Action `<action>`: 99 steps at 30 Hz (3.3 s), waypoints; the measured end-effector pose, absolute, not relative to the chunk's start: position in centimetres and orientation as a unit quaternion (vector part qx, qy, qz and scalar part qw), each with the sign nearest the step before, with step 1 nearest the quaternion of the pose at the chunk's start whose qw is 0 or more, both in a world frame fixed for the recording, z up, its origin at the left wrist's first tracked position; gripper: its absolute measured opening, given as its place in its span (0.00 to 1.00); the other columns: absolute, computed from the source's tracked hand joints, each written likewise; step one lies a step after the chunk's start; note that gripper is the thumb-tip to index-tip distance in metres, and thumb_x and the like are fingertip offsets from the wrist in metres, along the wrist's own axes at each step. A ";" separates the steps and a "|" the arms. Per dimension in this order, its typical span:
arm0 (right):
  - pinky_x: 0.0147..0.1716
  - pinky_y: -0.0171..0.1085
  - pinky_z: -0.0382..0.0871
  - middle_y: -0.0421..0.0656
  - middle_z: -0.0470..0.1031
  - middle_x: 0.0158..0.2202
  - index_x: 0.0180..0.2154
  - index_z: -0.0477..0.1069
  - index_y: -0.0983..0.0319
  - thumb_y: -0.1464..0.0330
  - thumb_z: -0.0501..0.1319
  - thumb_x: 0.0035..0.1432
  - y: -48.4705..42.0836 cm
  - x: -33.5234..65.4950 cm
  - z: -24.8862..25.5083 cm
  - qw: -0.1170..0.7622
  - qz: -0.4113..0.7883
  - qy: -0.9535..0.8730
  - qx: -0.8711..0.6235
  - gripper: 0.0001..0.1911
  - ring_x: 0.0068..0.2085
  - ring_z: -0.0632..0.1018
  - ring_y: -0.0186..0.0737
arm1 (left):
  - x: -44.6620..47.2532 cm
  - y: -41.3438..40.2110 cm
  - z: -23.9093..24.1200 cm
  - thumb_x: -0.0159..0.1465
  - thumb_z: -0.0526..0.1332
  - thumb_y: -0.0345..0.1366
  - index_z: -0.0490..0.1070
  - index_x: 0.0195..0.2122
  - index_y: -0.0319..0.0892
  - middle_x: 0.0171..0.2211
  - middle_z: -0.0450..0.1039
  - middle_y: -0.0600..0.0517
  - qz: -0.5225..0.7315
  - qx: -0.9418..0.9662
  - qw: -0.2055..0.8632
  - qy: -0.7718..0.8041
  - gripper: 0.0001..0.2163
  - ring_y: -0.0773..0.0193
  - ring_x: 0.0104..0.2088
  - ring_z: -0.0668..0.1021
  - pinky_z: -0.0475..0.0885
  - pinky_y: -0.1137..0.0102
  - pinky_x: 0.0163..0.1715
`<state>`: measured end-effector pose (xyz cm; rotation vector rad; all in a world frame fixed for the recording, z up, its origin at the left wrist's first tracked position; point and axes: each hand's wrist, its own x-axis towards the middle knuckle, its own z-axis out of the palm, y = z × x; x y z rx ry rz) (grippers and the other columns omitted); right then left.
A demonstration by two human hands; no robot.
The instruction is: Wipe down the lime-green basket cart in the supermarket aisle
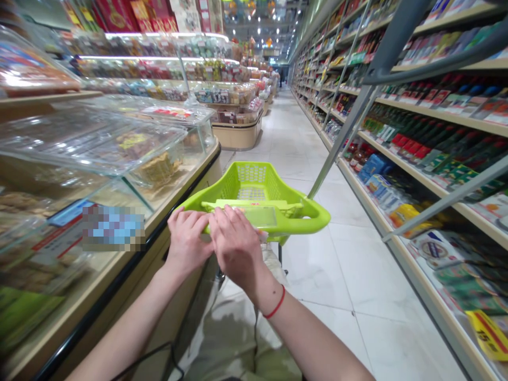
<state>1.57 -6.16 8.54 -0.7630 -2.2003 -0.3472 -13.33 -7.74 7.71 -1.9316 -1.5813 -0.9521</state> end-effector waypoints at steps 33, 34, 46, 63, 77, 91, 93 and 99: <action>0.63 0.52 0.64 0.49 0.71 0.60 0.64 0.61 0.58 0.78 0.54 0.65 -4.1 11.4 6.1 0.415 -0.185 -0.837 -0.305 0.28 0.65 0.66 0.47 | -13.7 -7.7 7.2 0.55 0.65 0.32 0.73 0.46 0.44 0.37 0.77 0.51 -0.351 -0.711 0.227 -0.565 0.16 0.54 0.43 0.72 0.58 0.53 0.57; 0.62 0.52 0.65 0.49 0.71 0.60 0.64 0.61 0.58 0.78 0.55 0.65 -4.1 11.7 5.9 0.425 -0.186 -0.830 -0.309 0.28 0.65 0.66 0.48 | -13.7 -7.6 7.2 0.55 0.65 0.32 0.73 0.46 0.44 0.37 0.77 0.51 -0.351 -0.710 0.228 -0.566 0.16 0.54 0.43 0.72 0.58 0.52 0.57; 0.63 0.48 0.63 0.49 0.73 0.58 0.56 0.71 0.66 0.75 0.53 0.66 -5.2 2.9 8.2 0.397 -0.195 -0.865 -0.236 0.19 0.62 0.70 0.48 | -13.1 -7.6 7.2 0.56 0.64 0.31 0.74 0.40 0.44 0.35 0.76 0.52 -0.368 -0.691 0.248 -0.571 0.10 0.55 0.41 0.73 0.58 0.54 0.57; 0.61 0.51 0.66 0.51 0.75 0.55 0.55 0.71 0.65 0.75 0.56 0.65 -5.3 8.2 7.6 0.439 -0.174 -0.812 -0.342 0.18 0.60 0.72 0.49 | -13.0 -7.5 7.0 0.52 0.68 0.34 0.74 0.44 0.44 0.35 0.77 0.51 -0.372 -0.692 0.251 -0.566 0.17 0.53 0.42 0.73 0.58 0.52 0.57; 0.59 0.44 0.68 0.48 0.78 0.52 0.50 0.75 0.64 0.69 0.55 0.67 -4.5 4.7 9.5 0.412 -0.128 -0.836 -0.339 0.14 0.56 0.75 0.45 | -13.2 -7.6 7.2 0.55 0.68 0.37 0.74 0.44 0.44 0.35 0.77 0.51 -0.363 -0.699 0.247 -0.565 0.15 0.53 0.43 0.73 0.57 0.51 0.58; 0.58 0.47 0.68 0.51 0.78 0.52 0.50 0.75 0.65 0.69 0.54 0.67 -4.1 3.1 10.2 0.378 -0.120 -0.816 -0.421 0.15 0.56 0.76 0.49 | -13.1 -7.7 7.1 0.55 0.68 0.42 0.74 0.44 0.44 0.36 0.77 0.49 -0.363 -0.697 0.251 -0.565 0.16 0.52 0.43 0.73 0.56 0.50 0.58; 0.58 0.46 0.68 0.50 0.78 0.52 0.50 0.75 0.65 0.68 0.55 0.67 -4.0 1.7 10.8 0.348 -0.099 -0.841 -0.403 0.15 0.56 0.75 0.48 | -13.1 -7.7 7.2 0.55 0.68 0.42 0.74 0.43 0.44 0.36 0.77 0.50 -0.364 -0.697 0.249 -0.566 0.16 0.53 0.43 0.73 0.56 0.50 0.59; 0.50 0.40 0.73 0.47 0.81 0.44 0.43 0.78 0.63 0.69 0.54 0.67 -2.3 3.0 11.9 0.335 -0.080 -0.825 -0.449 0.13 0.49 0.80 0.45 | -13.4 -7.6 7.2 0.55 0.68 0.46 0.73 0.43 0.43 0.36 0.77 0.49 -0.378 -0.700 0.254 -0.550 0.18 0.53 0.41 0.73 0.57 0.51 0.58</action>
